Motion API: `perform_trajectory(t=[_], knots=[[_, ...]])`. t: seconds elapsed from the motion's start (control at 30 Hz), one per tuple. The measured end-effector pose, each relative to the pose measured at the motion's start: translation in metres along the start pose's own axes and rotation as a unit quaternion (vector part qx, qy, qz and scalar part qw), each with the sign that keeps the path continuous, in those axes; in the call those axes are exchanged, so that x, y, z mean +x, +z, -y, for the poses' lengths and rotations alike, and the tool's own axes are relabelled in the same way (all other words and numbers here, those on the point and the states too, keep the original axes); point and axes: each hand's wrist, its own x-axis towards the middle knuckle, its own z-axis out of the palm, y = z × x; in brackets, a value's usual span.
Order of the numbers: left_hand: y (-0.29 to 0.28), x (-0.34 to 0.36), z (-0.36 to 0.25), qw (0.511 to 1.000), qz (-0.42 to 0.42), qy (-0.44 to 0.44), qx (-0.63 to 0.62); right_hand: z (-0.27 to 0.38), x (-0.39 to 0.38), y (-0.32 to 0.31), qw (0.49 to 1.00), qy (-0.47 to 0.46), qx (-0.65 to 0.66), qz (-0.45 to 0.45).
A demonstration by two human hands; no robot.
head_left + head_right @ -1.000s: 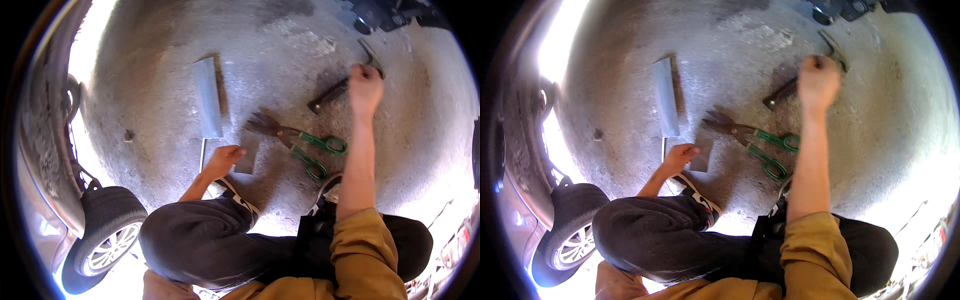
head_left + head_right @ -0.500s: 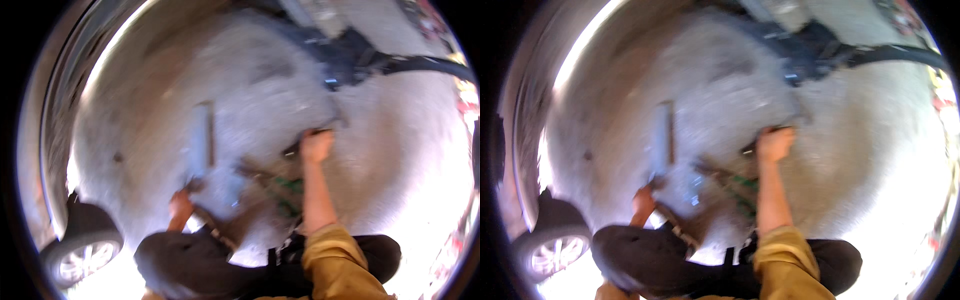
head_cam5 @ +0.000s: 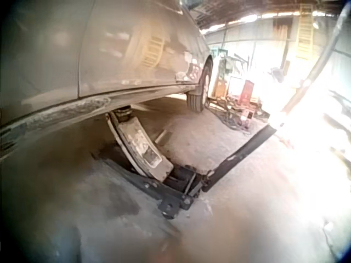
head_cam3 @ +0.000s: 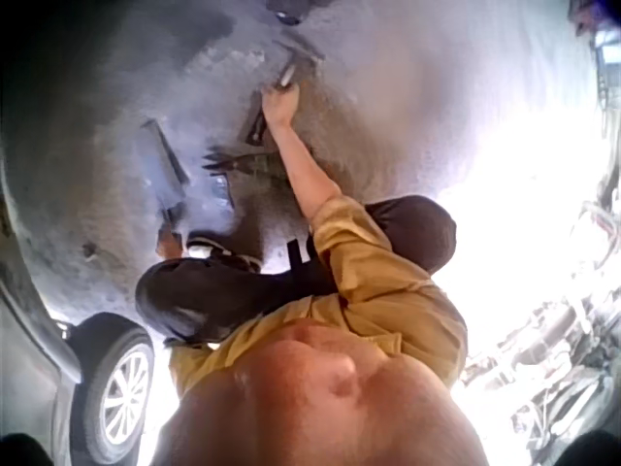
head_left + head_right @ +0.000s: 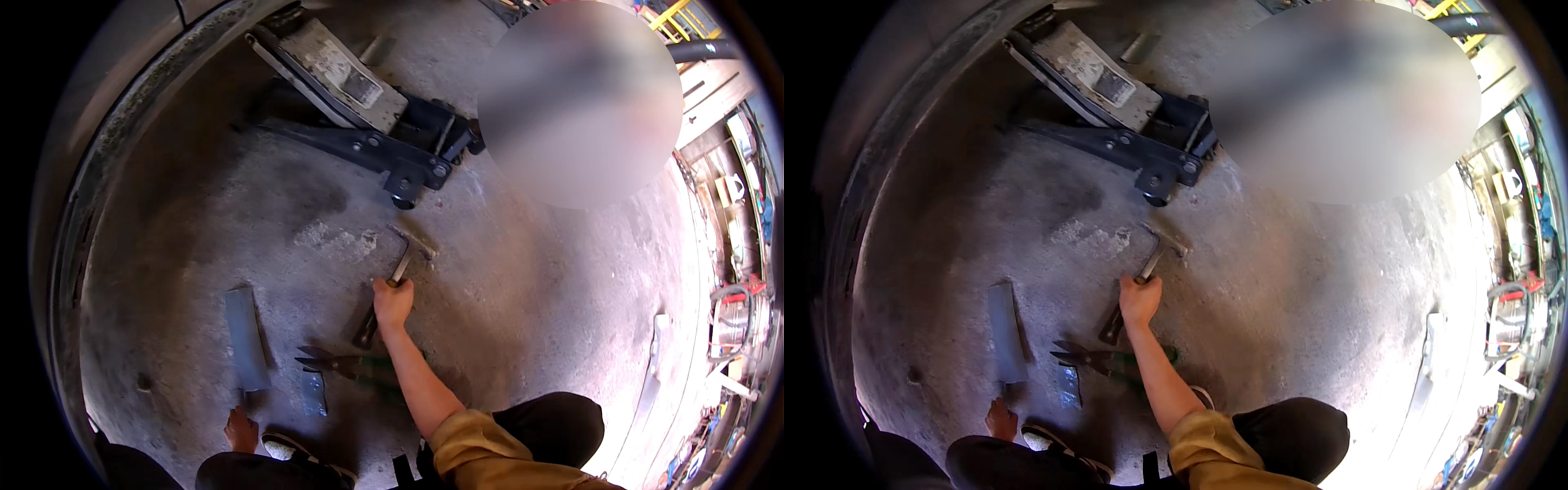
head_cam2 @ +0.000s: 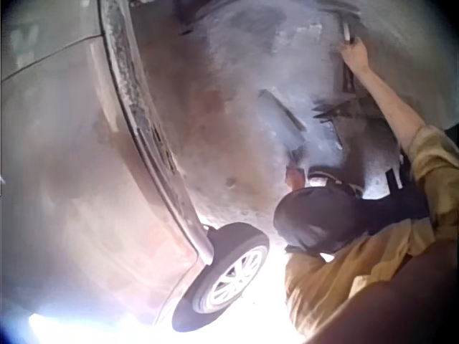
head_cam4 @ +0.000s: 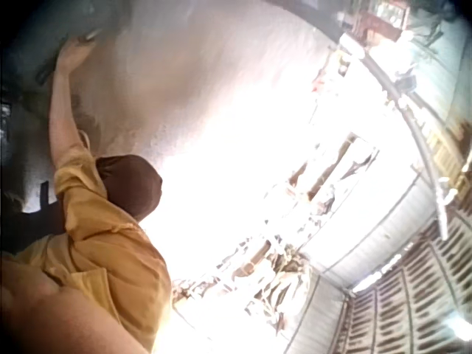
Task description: The person is repairing a car's undercarriage by cutting and fitting a metal sheet. They use shears to cut the sheet, a screwdriver to remove fasteners, and a hammer to secure the sheet in place.
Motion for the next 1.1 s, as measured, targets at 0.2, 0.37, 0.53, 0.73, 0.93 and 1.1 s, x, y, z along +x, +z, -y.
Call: perform_trajectory(t=[0.2, 0.37, 0.53, 0.73, 0.93, 1.1], knots=[[0.000, -0.010, 0.000, 0.999, -0.005, 0.007, -0.048, 0.023, -0.036, 0.038, 0.983, -0.079, 0.101, 0.129], [0.009, -0.033, 0.033, 0.985, 0.022, -0.134, -0.103, 0.070, -0.123, 0.056, 0.925, -0.052, 0.124, 0.355], [-0.037, -0.035, -0.031, 0.879, 0.007, -0.310, -0.362, 0.081, -0.207, 0.064, 0.809, -0.019, 0.212, 0.548], [-0.136, -0.200, -0.059, 0.710, -0.161, -0.172, -0.663, 0.025, -0.296, 0.037, 0.642, -0.086, -0.108, 0.755], [-0.160, -0.397, -0.168, 0.171, -0.422, -0.367, -0.811, -0.002, -0.393, -0.014, 0.408, -0.187, -0.247, 0.859], [-0.128, -0.454, -0.295, 0.035, -0.535, -0.432, -0.725, -0.054, -0.373, 0.005, 0.274, -0.062, -0.395, 0.875]])
